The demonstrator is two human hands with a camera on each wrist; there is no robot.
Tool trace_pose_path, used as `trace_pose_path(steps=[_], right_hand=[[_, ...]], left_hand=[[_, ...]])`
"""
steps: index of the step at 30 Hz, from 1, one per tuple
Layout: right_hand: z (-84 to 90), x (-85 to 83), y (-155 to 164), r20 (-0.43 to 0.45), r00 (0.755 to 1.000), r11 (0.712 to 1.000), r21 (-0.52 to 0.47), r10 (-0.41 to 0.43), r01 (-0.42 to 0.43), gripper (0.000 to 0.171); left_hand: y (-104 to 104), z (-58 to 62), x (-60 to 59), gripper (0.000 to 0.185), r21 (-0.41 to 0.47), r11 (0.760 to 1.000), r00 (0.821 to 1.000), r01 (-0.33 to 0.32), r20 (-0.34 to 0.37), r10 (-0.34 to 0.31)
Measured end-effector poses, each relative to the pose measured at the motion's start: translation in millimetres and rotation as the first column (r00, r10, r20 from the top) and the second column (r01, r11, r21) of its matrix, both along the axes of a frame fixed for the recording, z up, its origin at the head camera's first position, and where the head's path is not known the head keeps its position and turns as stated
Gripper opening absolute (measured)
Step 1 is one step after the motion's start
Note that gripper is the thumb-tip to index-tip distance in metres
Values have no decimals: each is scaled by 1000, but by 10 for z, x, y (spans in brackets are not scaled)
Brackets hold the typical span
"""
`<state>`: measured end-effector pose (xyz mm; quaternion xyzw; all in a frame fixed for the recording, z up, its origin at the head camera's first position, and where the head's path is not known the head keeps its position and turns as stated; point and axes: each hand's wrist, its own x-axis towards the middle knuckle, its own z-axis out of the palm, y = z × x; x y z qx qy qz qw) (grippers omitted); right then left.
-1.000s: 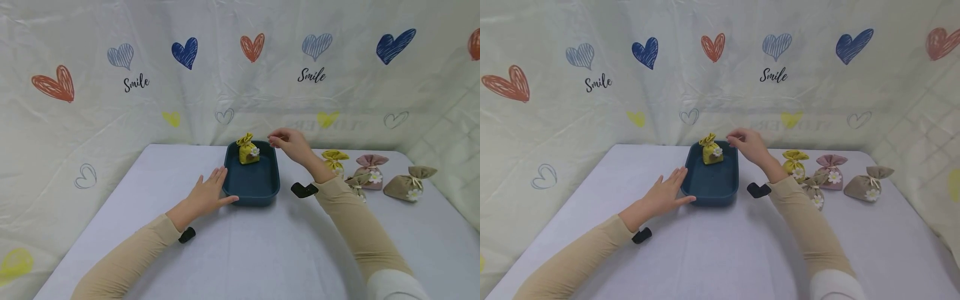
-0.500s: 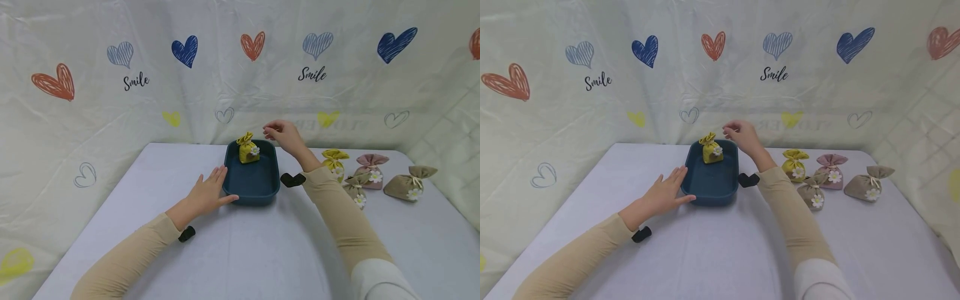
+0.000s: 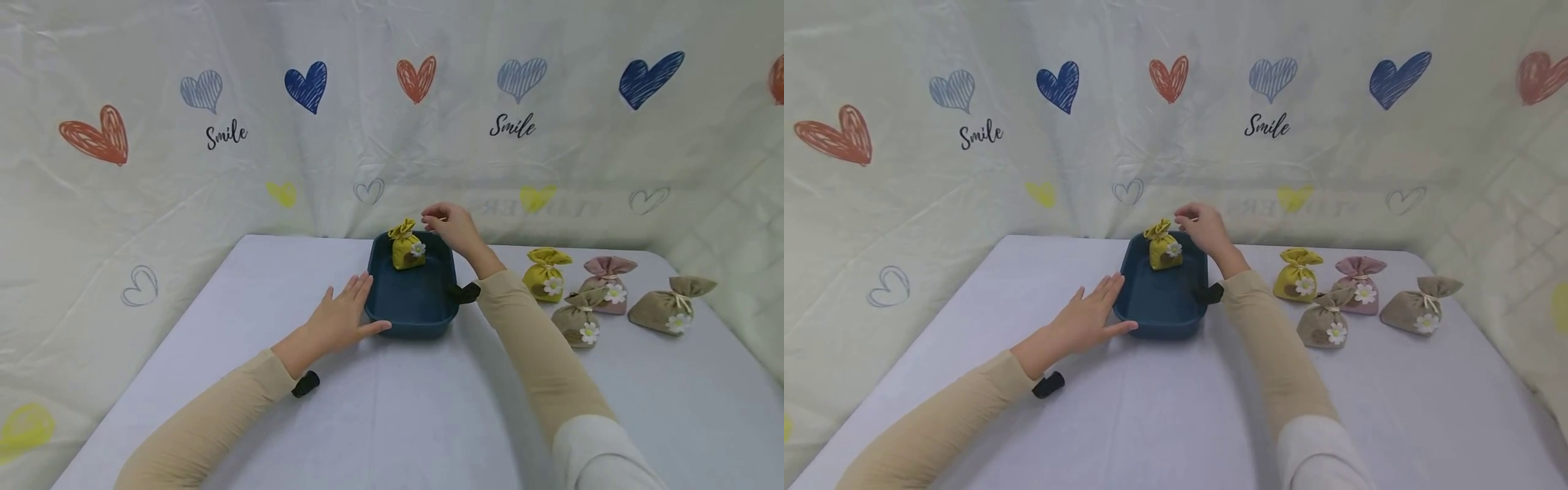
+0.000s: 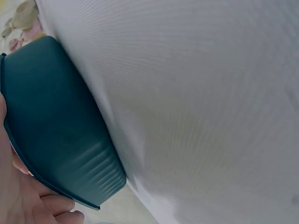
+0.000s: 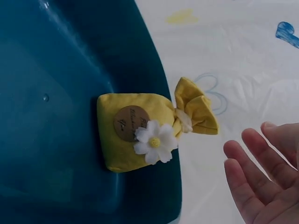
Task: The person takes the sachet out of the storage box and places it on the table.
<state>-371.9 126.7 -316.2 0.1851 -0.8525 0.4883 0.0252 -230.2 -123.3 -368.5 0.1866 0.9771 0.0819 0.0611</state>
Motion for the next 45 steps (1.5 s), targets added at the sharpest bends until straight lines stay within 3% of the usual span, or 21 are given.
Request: trace_pose_path(steps=[9,27,45], right_hand=[[-84,-83,-84,100,995,1000,-14,-7,8,32],[-142,-195,-158,226,974,993,108,12,-37,43],[-184,-219,-191,120,993,993,120,-17,3,27]], left_hand=[[-14,-21,-4,105,-4,1000,1000,-2,1,2],[-3,22,-17,104,-8,1000,1000,-6,2,6],[10,36,28,104,23,1000,1000,-6,9,5]])
